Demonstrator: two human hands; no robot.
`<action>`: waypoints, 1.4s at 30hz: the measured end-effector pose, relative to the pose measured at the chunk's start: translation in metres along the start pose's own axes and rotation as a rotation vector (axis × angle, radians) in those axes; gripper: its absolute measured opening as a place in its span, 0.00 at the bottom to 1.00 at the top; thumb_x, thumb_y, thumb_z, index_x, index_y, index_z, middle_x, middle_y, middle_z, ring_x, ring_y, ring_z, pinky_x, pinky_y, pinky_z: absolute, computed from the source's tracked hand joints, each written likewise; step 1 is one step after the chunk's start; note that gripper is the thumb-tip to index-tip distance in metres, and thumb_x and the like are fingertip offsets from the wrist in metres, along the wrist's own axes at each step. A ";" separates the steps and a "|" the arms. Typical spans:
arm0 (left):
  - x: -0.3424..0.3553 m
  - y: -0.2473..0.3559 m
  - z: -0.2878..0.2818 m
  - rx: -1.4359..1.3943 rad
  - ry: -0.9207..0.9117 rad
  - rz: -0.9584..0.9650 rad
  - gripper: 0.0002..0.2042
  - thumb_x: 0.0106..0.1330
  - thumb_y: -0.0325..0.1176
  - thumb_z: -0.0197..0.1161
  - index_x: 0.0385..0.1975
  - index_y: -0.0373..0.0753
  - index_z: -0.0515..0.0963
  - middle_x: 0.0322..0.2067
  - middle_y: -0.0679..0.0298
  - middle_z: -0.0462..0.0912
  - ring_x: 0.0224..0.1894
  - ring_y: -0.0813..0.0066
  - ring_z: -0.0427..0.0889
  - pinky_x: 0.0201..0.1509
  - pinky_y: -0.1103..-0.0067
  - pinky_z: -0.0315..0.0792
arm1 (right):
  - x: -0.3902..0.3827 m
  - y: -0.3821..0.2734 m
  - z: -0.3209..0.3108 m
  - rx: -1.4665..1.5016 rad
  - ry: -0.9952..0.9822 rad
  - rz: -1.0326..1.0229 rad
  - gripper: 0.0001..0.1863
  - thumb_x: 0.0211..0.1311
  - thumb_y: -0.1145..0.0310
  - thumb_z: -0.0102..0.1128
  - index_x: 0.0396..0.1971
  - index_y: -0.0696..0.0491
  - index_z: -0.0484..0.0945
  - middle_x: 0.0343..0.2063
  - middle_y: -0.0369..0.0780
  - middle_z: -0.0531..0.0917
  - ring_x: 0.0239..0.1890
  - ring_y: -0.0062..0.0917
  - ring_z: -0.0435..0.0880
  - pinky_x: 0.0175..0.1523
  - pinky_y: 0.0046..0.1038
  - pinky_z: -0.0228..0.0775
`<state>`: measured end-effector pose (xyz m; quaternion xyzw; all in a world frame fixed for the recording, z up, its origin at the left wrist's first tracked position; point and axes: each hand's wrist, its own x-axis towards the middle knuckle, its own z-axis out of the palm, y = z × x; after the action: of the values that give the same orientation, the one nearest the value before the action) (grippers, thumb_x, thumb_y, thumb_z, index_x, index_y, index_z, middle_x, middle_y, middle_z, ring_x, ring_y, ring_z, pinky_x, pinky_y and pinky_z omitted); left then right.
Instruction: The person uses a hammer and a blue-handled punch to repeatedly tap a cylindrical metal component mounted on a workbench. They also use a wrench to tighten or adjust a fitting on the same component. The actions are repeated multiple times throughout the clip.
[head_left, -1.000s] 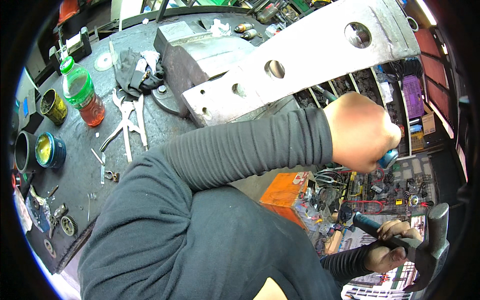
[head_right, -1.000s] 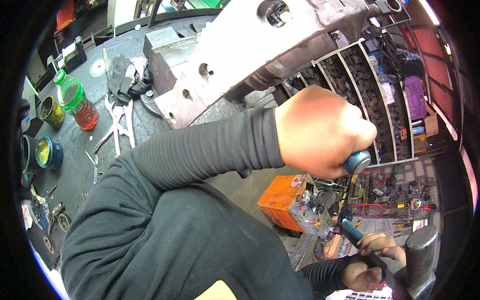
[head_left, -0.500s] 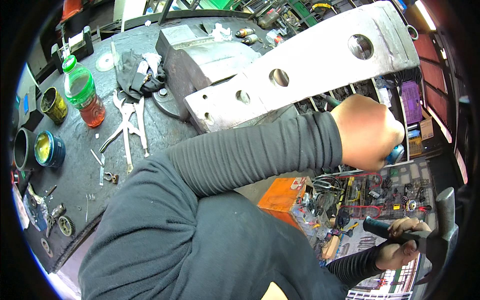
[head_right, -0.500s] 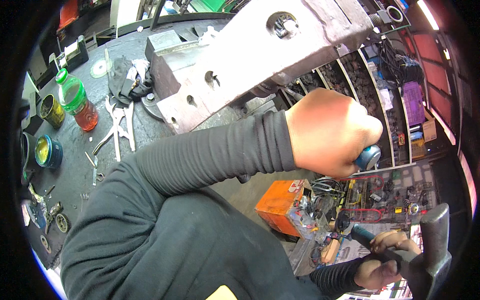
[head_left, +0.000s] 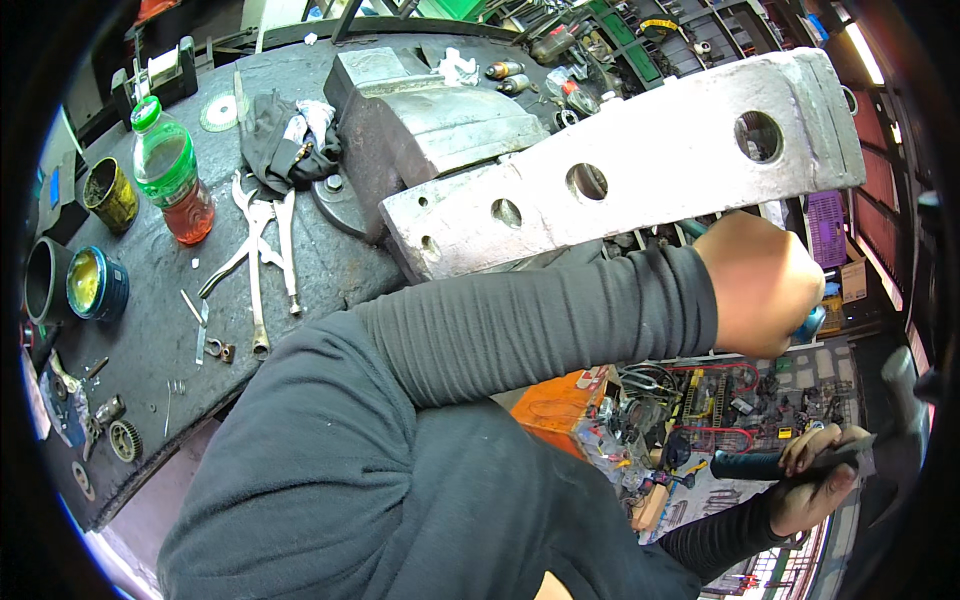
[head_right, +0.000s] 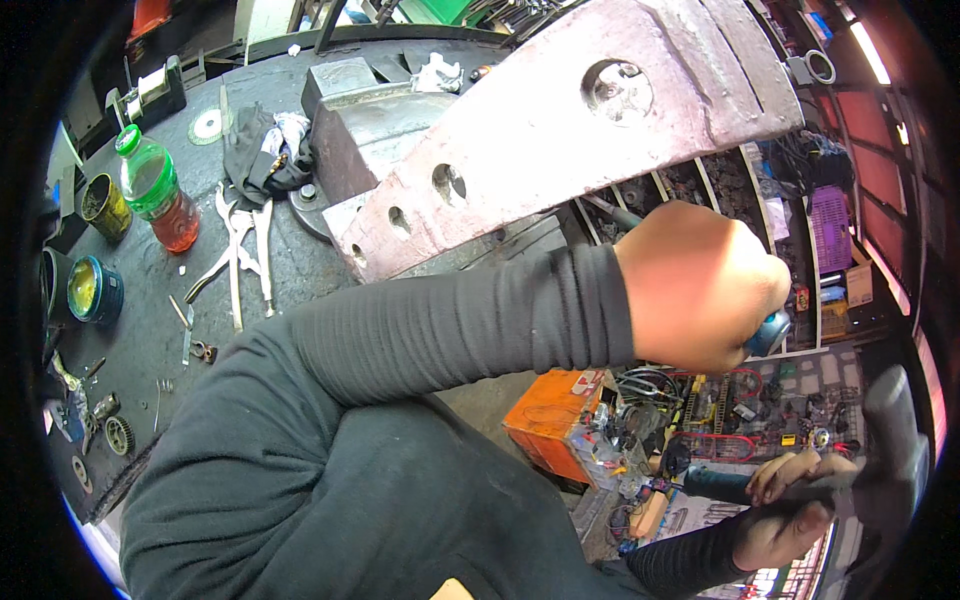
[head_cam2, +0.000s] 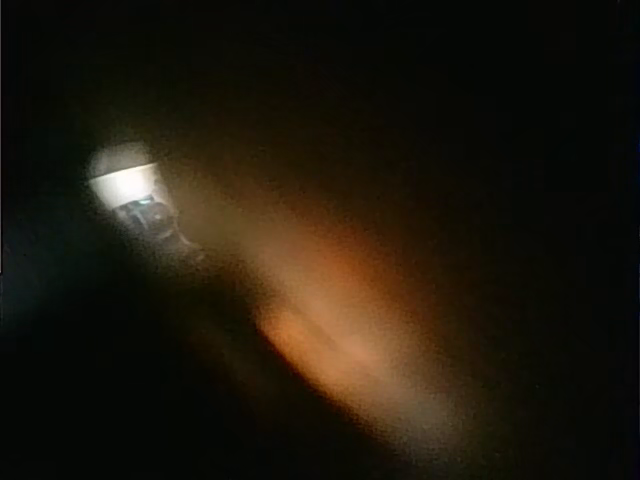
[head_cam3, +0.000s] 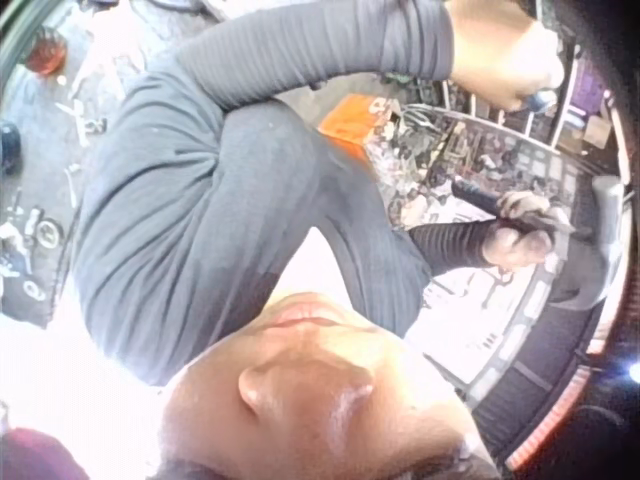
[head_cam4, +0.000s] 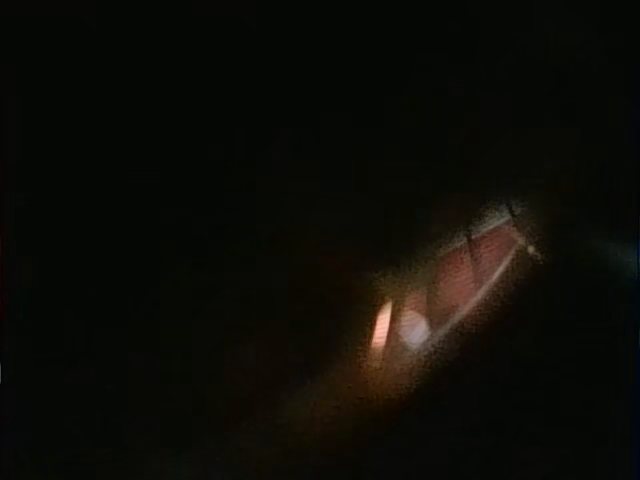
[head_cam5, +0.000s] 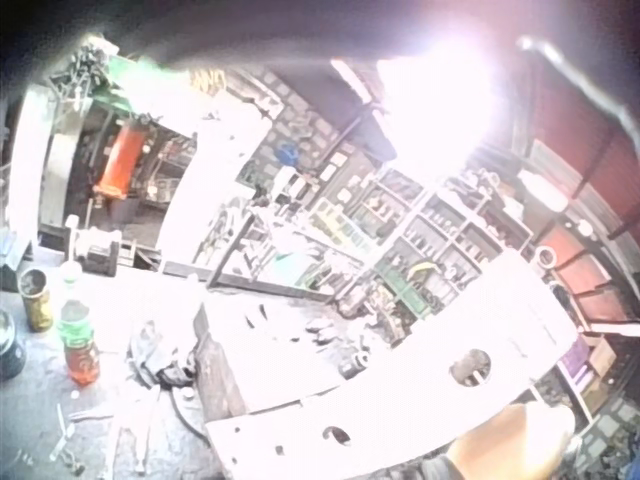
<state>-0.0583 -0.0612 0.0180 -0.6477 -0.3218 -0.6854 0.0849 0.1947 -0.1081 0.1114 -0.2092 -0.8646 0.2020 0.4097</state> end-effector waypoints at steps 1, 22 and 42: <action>0.001 0.001 0.001 0.000 0.002 -0.008 0.09 0.37 0.35 0.67 0.19 0.41 0.77 0.17 0.57 0.78 0.23 0.55 0.81 0.27 0.66 0.75 | 0.002 0.001 -0.002 -0.025 -0.004 -0.002 0.26 0.68 0.46 0.48 0.41 0.58 0.60 0.16 0.37 0.66 0.14 0.20 0.66 0.19 0.20 0.60; 0.001 0.000 0.002 0.003 0.028 -0.005 0.09 0.38 0.35 0.66 0.19 0.41 0.77 0.17 0.57 0.78 0.23 0.57 0.81 0.26 0.66 0.75 | -0.005 0.026 0.012 -0.326 0.137 -0.080 0.23 0.71 0.54 0.47 0.50 0.60 0.66 0.24 0.38 0.70 0.21 0.18 0.65 0.24 0.20 0.58; -0.001 -0.001 0.001 0.098 -0.043 -0.016 0.11 0.37 0.36 0.67 0.20 0.41 0.75 0.18 0.58 0.77 0.24 0.55 0.81 0.26 0.65 0.74 | -0.022 0.032 0.014 -0.359 0.116 -0.182 0.20 0.69 0.57 0.52 0.42 0.61 0.65 0.21 0.38 0.67 0.21 0.18 0.66 0.25 0.18 0.58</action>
<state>-0.0577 -0.0607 0.0165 -0.6548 -0.3620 -0.6553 0.1043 0.2029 -0.0951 0.0728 -0.2110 -0.8770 -0.0056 0.4316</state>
